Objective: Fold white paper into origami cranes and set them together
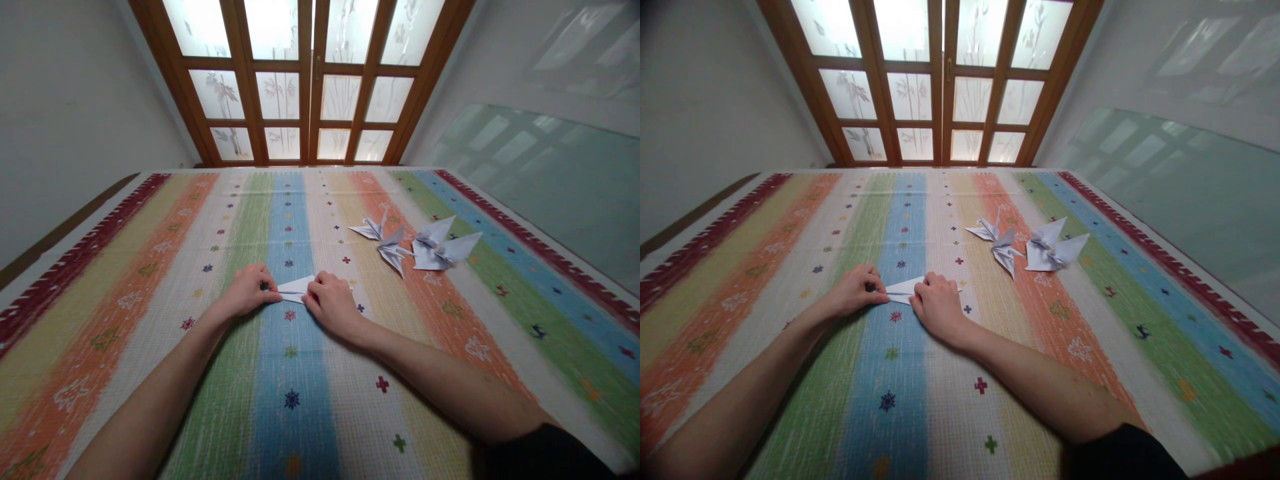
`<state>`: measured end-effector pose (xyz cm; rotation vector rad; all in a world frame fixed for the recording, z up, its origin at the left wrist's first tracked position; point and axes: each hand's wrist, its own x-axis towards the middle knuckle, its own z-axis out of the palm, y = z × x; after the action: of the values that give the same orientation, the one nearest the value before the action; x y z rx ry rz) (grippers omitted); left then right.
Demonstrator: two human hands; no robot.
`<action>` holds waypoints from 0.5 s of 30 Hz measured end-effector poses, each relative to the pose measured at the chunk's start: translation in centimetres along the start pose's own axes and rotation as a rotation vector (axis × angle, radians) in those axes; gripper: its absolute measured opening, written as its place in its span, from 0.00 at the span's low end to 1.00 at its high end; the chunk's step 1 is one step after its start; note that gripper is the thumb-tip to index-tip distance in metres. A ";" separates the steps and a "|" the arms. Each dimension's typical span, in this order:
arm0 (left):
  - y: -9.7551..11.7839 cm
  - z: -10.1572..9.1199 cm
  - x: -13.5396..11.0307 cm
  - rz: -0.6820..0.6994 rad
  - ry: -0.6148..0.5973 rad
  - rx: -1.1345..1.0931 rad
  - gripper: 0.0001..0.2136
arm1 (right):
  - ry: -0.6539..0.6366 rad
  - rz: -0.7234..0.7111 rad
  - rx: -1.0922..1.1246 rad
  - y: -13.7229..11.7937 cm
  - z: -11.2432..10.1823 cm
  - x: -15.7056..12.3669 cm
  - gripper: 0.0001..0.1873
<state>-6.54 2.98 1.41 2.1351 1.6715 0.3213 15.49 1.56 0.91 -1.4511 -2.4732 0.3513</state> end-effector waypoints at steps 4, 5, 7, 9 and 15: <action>-0.2 -0.2 -0.2 -0.057 -0.006 0.055 0.08 | 0.005 0.005 0.001 -0.1 0.0 0.0 0.11; -0.2 -0.3 -0.2 -0.066 -0.007 0.063 0.09 | 0.004 0.007 0.003 -0.1 0.0 0.0 0.11; -0.3 -0.4 -0.3 -0.080 -0.012 0.076 0.09 | -0.001 0.013 0.006 -0.1 0.0 0.0 0.11; -0.3 -0.5 -0.4 -0.087 -0.022 0.081 0.09 | -0.007 0.018 0.010 -0.2 -0.1 0.0 0.10; -0.1 -0.3 -0.9 -0.083 0.021 0.118 0.11 | 0.001 0.016 0.007 -0.1 0.0 0.0 0.10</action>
<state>-7.02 2.24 1.70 2.1450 1.8266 0.2274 15.37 1.51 0.96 -1.4682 -2.4584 0.3620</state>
